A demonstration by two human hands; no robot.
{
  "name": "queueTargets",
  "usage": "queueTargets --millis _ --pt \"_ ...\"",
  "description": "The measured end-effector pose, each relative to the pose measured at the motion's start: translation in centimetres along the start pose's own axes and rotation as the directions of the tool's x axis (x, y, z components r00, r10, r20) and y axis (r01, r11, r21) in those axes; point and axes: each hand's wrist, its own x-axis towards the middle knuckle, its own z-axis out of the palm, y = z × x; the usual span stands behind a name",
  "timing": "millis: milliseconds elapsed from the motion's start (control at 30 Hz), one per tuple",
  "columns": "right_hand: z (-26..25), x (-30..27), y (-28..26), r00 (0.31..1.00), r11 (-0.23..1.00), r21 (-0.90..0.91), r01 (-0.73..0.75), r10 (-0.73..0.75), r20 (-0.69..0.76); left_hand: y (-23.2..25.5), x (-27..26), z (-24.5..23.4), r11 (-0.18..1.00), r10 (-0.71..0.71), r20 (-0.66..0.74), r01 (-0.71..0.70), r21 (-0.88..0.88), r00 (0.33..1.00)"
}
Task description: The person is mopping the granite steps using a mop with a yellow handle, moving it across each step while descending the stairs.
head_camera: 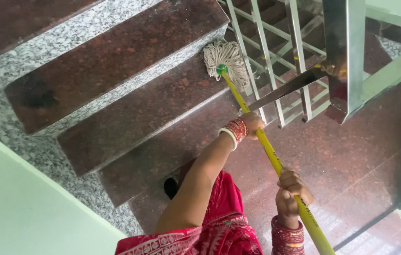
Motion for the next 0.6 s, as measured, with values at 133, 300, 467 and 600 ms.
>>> queueTargets --millis 133,300,467,600 --pt "2.1 -1.8 -1.5 0.999 0.999 0.033 -0.021 0.020 0.050 0.9 -4.8 -1.6 0.993 -0.086 -0.056 0.081 -0.086 0.995" --pt "2.3 -4.8 -3.9 0.992 0.963 0.236 -0.130 0.124 0.039 3.0 -13.0 -1.2 0.986 -0.159 -0.169 0.166 0.024 0.973" --pt "4.5 -7.9 -3.1 0.959 0.837 0.479 -0.266 0.282 0.040 3.7 -25.1 -0.4 0.946 -0.301 -0.297 0.324 0.029 0.906" --pt "8.5 -8.6 -2.9 0.942 0.824 0.458 -0.334 0.310 0.130 1.9 -31.0 -1.5 0.911 -0.395 -0.235 0.411 0.022 0.888"
